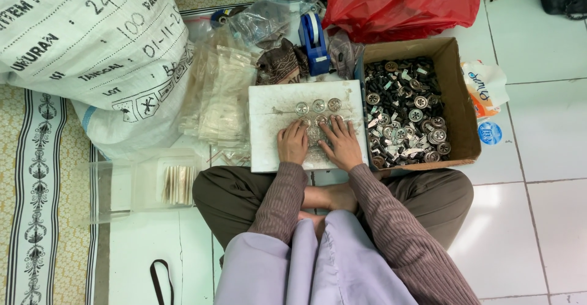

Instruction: The person places small circular items into small plastic bags, then places the bags into a cardboard box.

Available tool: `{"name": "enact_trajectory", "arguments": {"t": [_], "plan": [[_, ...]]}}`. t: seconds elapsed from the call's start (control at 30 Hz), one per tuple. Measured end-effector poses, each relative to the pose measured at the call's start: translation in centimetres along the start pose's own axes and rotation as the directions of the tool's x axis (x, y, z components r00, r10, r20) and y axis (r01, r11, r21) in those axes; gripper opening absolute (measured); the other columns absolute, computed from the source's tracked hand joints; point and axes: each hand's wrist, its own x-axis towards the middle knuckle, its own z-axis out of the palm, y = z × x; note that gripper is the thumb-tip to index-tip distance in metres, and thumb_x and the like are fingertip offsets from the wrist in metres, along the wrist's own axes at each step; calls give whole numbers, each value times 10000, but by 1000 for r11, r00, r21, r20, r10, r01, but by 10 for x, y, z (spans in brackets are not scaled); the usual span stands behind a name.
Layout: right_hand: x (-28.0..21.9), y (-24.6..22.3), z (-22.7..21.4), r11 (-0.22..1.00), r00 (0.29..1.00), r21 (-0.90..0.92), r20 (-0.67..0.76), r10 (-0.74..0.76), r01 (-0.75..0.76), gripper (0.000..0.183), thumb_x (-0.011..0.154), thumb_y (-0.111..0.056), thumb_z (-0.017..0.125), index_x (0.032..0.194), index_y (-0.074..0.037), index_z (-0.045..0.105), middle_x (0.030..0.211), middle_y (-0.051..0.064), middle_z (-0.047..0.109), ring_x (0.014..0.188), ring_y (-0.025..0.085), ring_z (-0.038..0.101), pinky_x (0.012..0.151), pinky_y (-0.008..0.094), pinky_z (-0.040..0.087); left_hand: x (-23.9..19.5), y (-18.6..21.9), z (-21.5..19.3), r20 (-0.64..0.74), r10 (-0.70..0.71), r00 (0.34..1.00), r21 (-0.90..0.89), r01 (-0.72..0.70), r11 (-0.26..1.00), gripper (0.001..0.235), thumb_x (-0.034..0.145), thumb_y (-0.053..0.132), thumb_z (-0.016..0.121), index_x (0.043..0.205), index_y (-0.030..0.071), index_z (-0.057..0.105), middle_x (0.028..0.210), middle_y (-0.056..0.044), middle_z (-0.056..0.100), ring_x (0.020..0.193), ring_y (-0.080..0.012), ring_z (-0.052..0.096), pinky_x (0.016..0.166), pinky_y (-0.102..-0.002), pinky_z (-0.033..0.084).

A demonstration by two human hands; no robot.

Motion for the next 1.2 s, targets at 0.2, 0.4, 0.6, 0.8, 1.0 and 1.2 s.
{"name": "enact_trajectory", "arguments": {"t": [0.2,0.4,0.6,0.8,1.0,1.2], "plan": [[-1,-3,-4,1000,1000,-7,0,-15,15,578,1063,-595,382,1588,-354,387,1633,148,384,1543,334,281,1257,572,142,4,6,-10,-18,4,1000,-23,-5,1000,172,979,187,631,1119,195,731,1256,-32,705,1219,-183,644,1027,-417,447],[-3,0,-54,726,983,672,14,184,-146,621,1021,-504,526,1561,-209,441,1702,221,113,1550,430,155,1239,638,198,7,-1,-10,-57,-68,996,-235,53,971,199,926,145,656,1101,199,734,1209,-33,713,1146,-218,675,1001,-431,475],[-27,92,-73,180,900,983,-34,434,-49,635,1108,-466,405,1498,34,445,1311,323,610,1212,444,624,948,543,565,28,44,-6,-22,-100,995,-527,74,846,178,918,127,658,1057,210,731,1092,30,717,1015,-189,714,923,-365,542],[-61,166,-70,277,724,844,176,667,-460,528,1091,-467,628,1403,-41,601,1255,212,667,1187,368,641,933,511,550,51,186,50,477,175,861,-670,228,707,393,932,175,642,1321,129,604,1142,-161,728,1081,-340,716,922,-466,589],[-87,280,91,665,735,312,293,611,-678,607,917,-466,688,1445,-183,588,1352,216,611,1250,458,594,1020,575,514,15,238,168,761,208,615,-426,231,875,561,956,32,529,1494,124,399,1366,-265,572,1246,-416,633,1026,-497,548],[-65,185,-6,723,737,216,388,553,-657,751,938,-367,659,1562,-26,415,1530,391,359,1353,579,469,1091,632,459,-11,225,170,753,-28,658,79,-47,996,597,925,72,661,1478,37,442,1564,-243,379,1431,-422,382,1077,-586,420]]}}
